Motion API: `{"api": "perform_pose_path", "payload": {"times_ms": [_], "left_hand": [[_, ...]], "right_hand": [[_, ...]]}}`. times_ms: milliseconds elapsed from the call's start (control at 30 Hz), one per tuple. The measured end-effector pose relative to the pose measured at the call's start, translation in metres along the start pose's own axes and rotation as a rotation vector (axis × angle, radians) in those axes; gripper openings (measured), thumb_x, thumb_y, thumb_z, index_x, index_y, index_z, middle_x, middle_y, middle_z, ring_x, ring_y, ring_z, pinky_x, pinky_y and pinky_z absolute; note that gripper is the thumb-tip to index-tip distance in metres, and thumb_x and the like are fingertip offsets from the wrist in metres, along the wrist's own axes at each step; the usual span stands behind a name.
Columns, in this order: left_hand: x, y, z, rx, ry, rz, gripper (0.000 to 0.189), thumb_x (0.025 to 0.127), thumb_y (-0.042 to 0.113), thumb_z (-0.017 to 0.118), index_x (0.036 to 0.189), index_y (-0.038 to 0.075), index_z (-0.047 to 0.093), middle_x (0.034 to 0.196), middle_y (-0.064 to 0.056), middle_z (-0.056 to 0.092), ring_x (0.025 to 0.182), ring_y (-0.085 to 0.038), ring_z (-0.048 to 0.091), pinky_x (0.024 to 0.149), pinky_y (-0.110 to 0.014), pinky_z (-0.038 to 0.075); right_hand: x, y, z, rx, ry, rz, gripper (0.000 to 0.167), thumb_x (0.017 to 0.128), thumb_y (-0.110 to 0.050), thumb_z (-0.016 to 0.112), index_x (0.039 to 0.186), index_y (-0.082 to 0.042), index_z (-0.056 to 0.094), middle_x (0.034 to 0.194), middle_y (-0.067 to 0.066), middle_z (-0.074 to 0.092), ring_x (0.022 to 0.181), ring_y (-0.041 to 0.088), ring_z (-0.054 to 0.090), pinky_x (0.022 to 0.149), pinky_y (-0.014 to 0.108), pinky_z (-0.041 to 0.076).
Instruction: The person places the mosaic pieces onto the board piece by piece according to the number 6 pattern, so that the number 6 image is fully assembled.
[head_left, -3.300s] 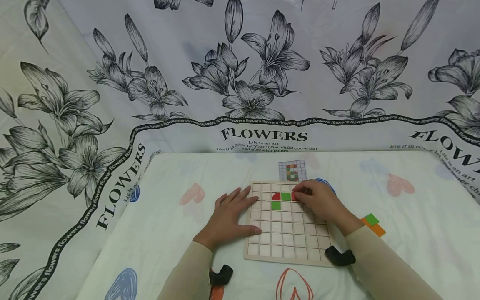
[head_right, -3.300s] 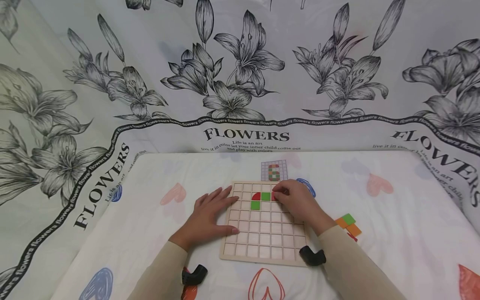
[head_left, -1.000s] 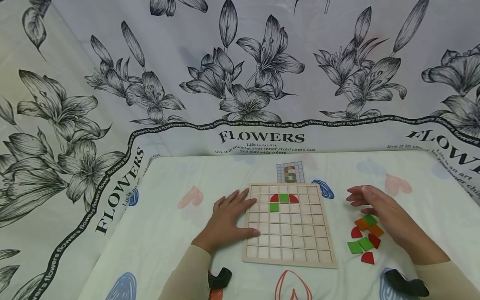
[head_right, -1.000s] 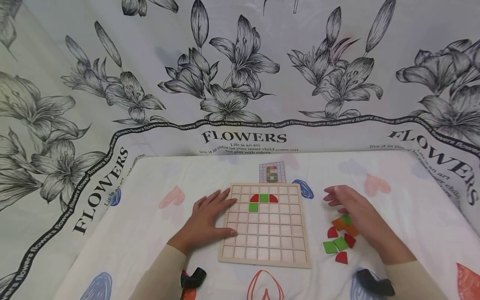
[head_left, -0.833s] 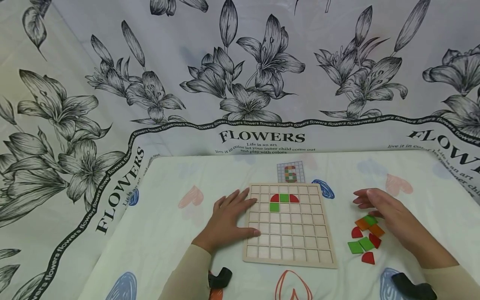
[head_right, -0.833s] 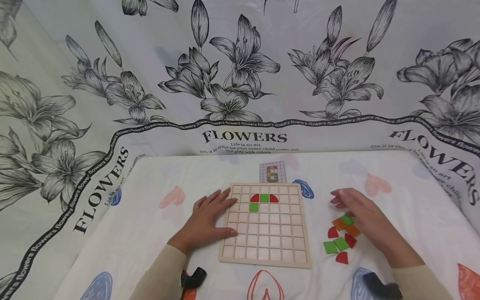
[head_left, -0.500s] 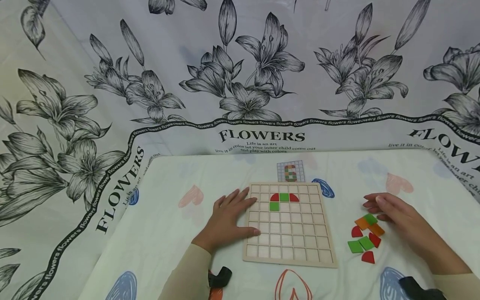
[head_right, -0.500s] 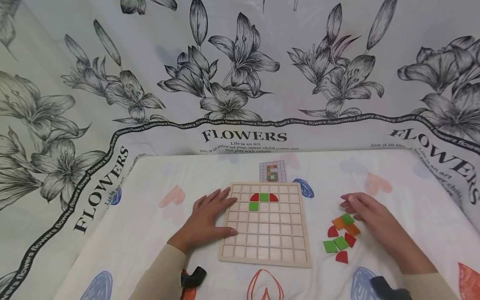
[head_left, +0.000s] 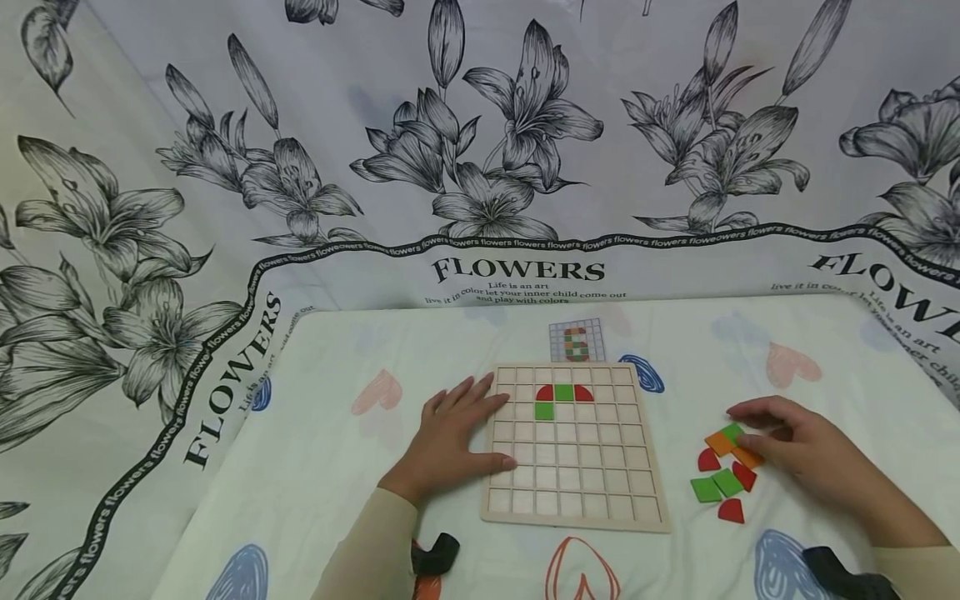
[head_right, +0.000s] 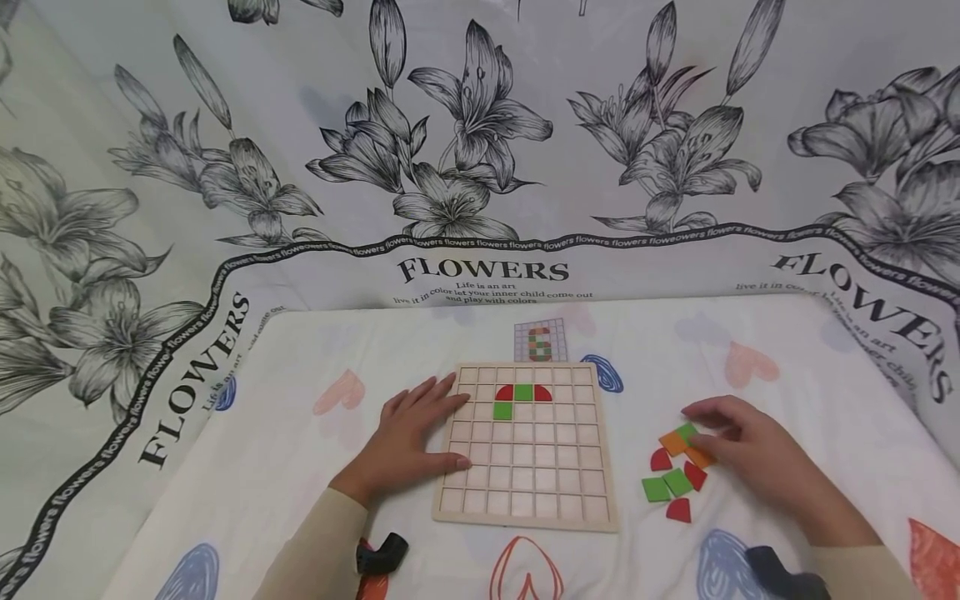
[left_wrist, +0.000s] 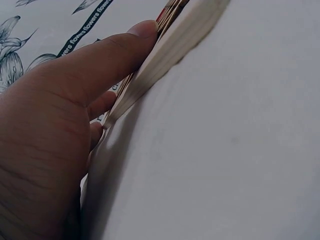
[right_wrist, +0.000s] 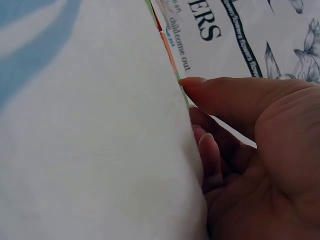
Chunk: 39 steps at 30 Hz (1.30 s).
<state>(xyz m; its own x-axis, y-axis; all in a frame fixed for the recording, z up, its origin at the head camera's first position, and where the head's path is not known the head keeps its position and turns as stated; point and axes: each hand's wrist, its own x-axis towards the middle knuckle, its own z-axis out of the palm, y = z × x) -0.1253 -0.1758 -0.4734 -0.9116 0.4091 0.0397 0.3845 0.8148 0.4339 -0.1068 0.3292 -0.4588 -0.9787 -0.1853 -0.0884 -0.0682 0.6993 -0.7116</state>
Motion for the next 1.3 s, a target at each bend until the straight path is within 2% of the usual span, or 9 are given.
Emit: {"api": "perform_pose_path", "payload": {"times_ms": [233, 433, 633, 967, 1300], "left_hand": [[0.0, -0.001, 0.0, 0.01, -0.003, -0.008, 0.096, 0.084, 0.085, 0.07, 0.165, 0.038, 0.05, 0.178, 0.016, 0.021, 0.164, -0.012, 0.01, 0.127, -0.054, 0.008], [0.0, -0.001, -0.001, 0.009, -0.005, -0.008, 0.096, 0.085, 0.085, 0.069, 0.166, 0.038, 0.049, 0.179, 0.016, 0.02, 0.164, -0.012, 0.009, 0.127, -0.055, 0.008], [-0.001, -0.002, 0.0, 0.005, -0.002, -0.004, 0.096, 0.085, 0.085, 0.069, 0.166, 0.038, 0.049, 0.179, 0.016, 0.019, 0.164, -0.011, 0.009, 0.127, -0.054, 0.007], [-0.001, -0.001, 0.0, -0.01, 0.001, -0.003, 0.095, 0.084, 0.084, 0.071, 0.165, 0.039, 0.05, 0.178, 0.016, 0.021, 0.164, -0.011, 0.009, 0.127, -0.054, 0.007], [-0.001, 0.0, -0.001, -0.013, -0.002, -0.002, 0.094, 0.085, 0.082, 0.072, 0.165, 0.038, 0.05, 0.178, 0.016, 0.021, 0.164, -0.011, 0.01, 0.127, -0.053, 0.007]], "right_hand": [[0.004, -0.001, 0.001, -0.086, 0.001, -0.012, 0.04, 0.098, -0.021, 0.084, 0.134, -0.005, 0.074, 0.122, 0.01, 0.062, 0.098, 0.021, 0.05, 0.076, 0.023, 0.048], [0.006, -0.003, 0.002, -0.101, -0.006, 0.017, 0.036, 0.098, -0.021, 0.084, 0.127, -0.003, 0.072, 0.114, 0.01, 0.061, 0.1, 0.028, 0.051, 0.075, 0.025, 0.048], [0.005, -0.005, 0.002, -0.078, 0.011, 0.042, 0.036, 0.099, -0.022, 0.084, 0.127, -0.003, 0.069, 0.105, 0.006, 0.064, 0.092, 0.022, 0.055, 0.073, 0.024, 0.05], [-0.001, -0.008, 0.005, -0.049, 0.106, 0.02, 0.025, 0.101, -0.017, 0.081, 0.12, -0.005, 0.072, 0.101, 0.004, 0.065, 0.086, 0.017, 0.055, 0.072, 0.021, 0.048], [-0.002, -0.01, 0.006, 0.016, 0.15, 0.02, 0.027, 0.103, -0.013, 0.078, 0.126, -0.001, 0.072, 0.099, 0.005, 0.069, 0.08, 0.016, 0.056, 0.065, 0.023, 0.048]]}}
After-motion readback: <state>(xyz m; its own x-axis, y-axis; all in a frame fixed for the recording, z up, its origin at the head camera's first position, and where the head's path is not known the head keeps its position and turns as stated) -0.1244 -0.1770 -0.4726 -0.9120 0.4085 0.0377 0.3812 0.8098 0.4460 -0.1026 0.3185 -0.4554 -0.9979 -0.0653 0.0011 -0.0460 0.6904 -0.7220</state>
